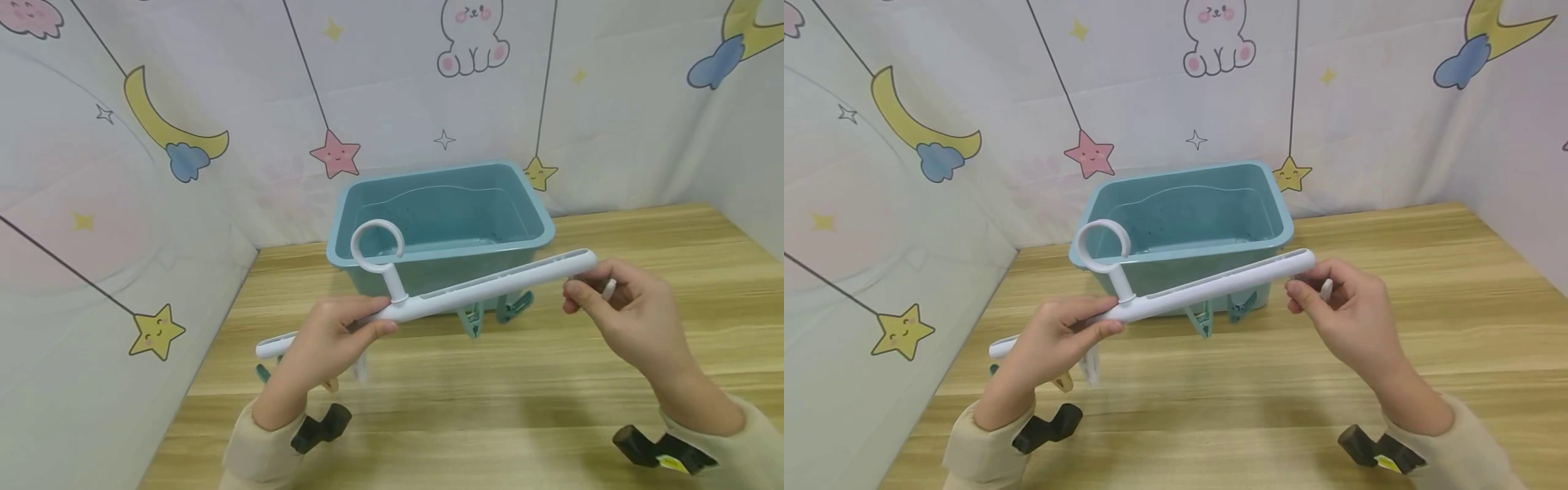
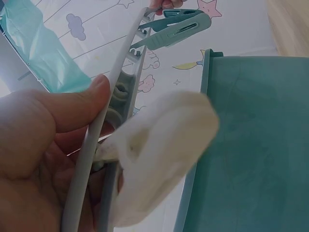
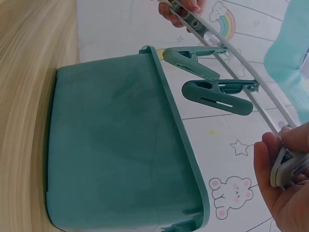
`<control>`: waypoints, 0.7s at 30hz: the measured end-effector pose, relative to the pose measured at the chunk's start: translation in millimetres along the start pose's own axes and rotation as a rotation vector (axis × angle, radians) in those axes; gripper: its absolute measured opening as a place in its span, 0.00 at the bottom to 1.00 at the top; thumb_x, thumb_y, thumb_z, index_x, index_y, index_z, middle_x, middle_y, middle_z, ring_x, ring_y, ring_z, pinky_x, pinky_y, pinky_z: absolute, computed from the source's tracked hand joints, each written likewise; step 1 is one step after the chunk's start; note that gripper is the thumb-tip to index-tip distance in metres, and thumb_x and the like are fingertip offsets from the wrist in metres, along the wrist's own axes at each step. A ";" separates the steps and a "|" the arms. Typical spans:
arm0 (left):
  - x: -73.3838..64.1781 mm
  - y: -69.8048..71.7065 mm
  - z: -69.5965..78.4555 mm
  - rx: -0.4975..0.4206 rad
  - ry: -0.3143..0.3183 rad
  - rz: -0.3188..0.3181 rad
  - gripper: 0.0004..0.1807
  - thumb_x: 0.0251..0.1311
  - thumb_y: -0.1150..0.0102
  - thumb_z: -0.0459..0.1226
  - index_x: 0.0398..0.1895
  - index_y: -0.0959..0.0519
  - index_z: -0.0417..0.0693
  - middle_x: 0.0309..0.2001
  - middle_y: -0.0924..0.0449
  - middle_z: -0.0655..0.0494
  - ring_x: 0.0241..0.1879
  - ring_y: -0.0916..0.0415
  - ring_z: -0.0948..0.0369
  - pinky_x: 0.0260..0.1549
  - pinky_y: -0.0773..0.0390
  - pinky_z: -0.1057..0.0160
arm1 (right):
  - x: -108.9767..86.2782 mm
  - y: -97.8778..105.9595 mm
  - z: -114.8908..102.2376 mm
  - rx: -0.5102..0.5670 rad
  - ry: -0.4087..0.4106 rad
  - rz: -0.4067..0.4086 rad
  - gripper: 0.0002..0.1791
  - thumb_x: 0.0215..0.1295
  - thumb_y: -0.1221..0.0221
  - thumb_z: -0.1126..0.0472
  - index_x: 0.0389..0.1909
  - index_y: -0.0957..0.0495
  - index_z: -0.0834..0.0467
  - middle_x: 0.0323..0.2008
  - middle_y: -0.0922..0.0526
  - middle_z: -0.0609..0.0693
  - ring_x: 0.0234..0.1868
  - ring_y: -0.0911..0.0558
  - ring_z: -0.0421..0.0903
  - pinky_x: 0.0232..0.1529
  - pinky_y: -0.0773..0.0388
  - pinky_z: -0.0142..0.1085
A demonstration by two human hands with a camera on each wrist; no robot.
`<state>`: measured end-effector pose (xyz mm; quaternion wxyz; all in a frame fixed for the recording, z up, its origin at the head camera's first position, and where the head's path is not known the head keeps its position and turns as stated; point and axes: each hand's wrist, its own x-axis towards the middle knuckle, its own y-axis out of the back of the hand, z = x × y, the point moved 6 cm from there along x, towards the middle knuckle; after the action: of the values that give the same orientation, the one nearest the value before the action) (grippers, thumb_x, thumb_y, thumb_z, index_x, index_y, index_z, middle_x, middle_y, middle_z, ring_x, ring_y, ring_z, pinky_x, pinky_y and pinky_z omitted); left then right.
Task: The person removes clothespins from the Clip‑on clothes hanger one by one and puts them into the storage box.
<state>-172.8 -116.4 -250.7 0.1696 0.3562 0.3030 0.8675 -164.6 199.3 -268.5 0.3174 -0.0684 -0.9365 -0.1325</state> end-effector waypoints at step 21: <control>1.9 -2.5 0.5 -0.022 0.014 0.007 0.15 0.53 0.32 0.28 0.45 0.17 0.31 0.35 0.14 0.47 0.23 0.27 0.68 0.21 0.25 0.69 | 3.4 5.7 -11.3 0.011 0.308 0.093 0.12 0.57 0.35 0.72 0.29 0.24 0.81 0.32 0.14 0.39 0.29 0.16 0.30 0.29 0.25 0.18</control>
<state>-173.5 -113.3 -251.1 0.1682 0.3492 0.2935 0.8739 -159.6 201.6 -256.6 0.4631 -0.0886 -0.8734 -0.1218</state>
